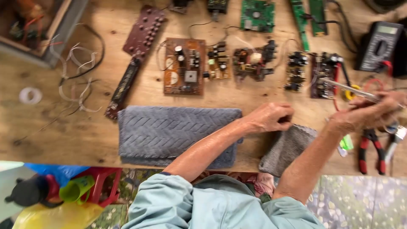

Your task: The person picks up a thin white wire and a green circuit board, then repeatedly inserts and removes the wire into a small hole on the board while holding it with the other hand. The person continues this insertion and removal cycle on the same board throughout the clip.

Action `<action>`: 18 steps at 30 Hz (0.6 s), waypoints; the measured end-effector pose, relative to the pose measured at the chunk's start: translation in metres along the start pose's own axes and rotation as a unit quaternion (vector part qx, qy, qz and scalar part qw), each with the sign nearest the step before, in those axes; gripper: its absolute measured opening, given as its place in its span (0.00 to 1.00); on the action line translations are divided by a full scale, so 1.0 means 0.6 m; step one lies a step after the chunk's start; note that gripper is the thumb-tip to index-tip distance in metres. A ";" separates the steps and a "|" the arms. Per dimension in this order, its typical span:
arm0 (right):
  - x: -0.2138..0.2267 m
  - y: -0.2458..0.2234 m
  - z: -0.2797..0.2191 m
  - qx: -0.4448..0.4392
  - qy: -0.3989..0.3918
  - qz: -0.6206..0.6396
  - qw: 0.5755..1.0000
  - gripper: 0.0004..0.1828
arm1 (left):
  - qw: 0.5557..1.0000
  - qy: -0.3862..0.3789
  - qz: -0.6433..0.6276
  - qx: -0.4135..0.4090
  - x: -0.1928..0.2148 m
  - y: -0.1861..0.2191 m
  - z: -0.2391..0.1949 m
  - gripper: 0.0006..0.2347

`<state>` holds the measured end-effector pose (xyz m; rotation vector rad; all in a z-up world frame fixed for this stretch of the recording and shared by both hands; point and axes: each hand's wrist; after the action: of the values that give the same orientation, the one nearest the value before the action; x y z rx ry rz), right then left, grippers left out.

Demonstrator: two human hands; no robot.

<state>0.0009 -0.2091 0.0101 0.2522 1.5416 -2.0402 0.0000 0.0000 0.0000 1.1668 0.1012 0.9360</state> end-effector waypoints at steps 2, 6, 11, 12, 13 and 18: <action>-0.022 -0.051 -0.022 -0.028 -0.102 -0.031 0.994 0.11 | 1.000 -0.004 -0.013 -0.008 0.004 0.008 0.002 0.05; -0.021 -0.080 -0.036 -0.069 -0.320 -0.153 0.932 0.07 | 0.999 -0.026 -0.024 0.022 0.006 0.008 0.005 0.05; 0.021 -0.128 -0.050 -0.126 -0.339 -0.220 0.906 0.10 | 0.999 -0.031 -0.024 0.010 0.007 0.010 0.006 0.05; 0.034 -0.131 -0.051 -0.143 -0.331 -0.234 0.903 0.09 | 0.999 -0.040 -0.013 0.011 0.007 0.011 0.006 0.05; 0.048 -0.137 -0.051 -0.141 -0.322 -0.240 0.905 0.09 | 0.999 -0.047 -0.020 0.007 0.008 0.012 0.007 0.05; 0.139 -0.146 -0.043 -0.105 -0.239 -0.258 0.930 0.12 | 0.997 -0.069 -0.027 0.025 0.016 0.024 0.013 0.06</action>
<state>-0.1194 -0.1965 0.0350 -0.7568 1.5885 -2.0645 0.0020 0.0018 0.0186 1.2664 0.0441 0.8074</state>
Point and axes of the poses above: each hand's wrist, its own z-axis towards the middle knuckle, its own x-axis out of the back of the hand, y = z × x, and after that the axes turned 4 degrees about -x, right-handed
